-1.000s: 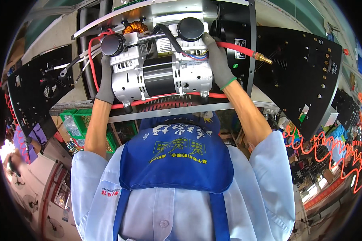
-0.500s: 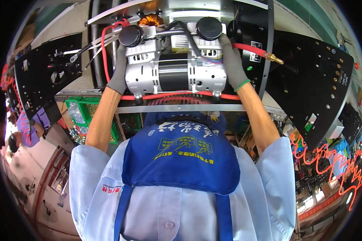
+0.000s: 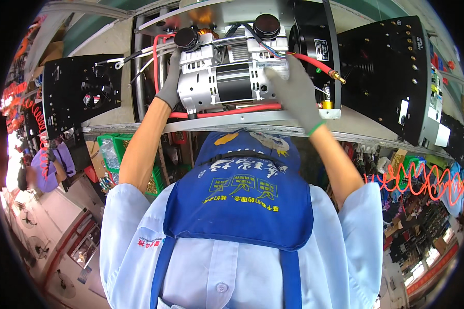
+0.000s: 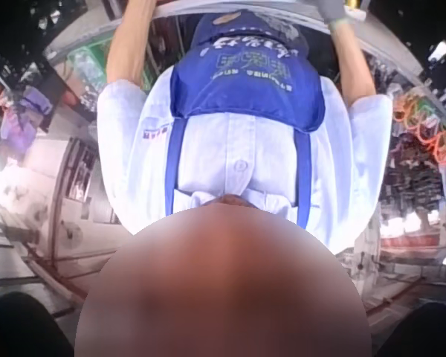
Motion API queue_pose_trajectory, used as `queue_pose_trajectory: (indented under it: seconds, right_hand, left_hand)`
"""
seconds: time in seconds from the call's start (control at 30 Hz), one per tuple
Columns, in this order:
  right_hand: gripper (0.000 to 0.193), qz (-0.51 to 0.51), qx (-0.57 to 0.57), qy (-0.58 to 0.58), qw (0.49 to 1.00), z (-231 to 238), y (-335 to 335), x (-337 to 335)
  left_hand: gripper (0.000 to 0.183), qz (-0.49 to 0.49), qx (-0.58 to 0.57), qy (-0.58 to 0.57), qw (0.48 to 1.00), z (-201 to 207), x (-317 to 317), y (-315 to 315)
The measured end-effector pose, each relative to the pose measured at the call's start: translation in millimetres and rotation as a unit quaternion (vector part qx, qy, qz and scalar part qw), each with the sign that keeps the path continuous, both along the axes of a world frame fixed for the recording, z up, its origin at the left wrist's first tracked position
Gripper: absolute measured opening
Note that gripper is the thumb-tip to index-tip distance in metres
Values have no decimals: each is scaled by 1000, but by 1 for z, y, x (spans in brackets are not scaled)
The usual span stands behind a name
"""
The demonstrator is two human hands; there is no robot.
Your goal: The person assembles an electronic device by connecting wires to a toroidal inductor and securing a black metal panel with a power drill. They then install a silver motor assembly into the chassis, connecting its wiring and fastening it in place.
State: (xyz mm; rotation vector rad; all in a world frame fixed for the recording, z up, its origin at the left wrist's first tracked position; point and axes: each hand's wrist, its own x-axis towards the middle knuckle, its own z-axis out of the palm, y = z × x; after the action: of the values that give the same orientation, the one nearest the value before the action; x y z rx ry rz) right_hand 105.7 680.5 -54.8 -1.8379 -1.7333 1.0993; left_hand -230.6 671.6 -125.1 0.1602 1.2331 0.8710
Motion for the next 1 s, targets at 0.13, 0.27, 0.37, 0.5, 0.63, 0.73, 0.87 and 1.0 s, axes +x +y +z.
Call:
queue_pose_trajectory:
  seconds: [0.13, 0.27, 0.37, 0.5, 0.63, 0.73, 0.87, 1.0]
  right_hand:
    - [76, 224, 229, -113, 940, 56, -51, -48]
    - [51, 347, 232, -171, 893, 24, -72, -65]
    - [36, 361, 292, -206, 861, -6, -70, -67]
    - [41, 364, 306, -204, 856, -17, -73, -63]
    - [41, 351, 307, -186, 865, -12, -73, -60]
    - [48, 354, 273, -193, 874, -5, -73, -59]
    - [49, 343, 318, -169, 868, -3, -76, -61]
    - [42, 349, 331, -167, 860, -13, -75, -61]
  left_hand:
    - [65, -7, 10, 22, 1000, 8, 4, 2]
    - [58, 7, 58, 61, 996, -23, -10, 4]
    - [60, 7, 39, 84, 996, -25, -8, 5]
    - [61, 27, 34, 88, 995, -56, -31, 1]
    - [60, 28, 37, 67, 997, -39, -10, -2]
    - [64, -21, 60, 18, 998, -7, 2, -11]
    - [69, 9, 128, 132, 983, -52, -34, -3]
    - [75, -106, 3, 317, 942, -23, -41, -4]
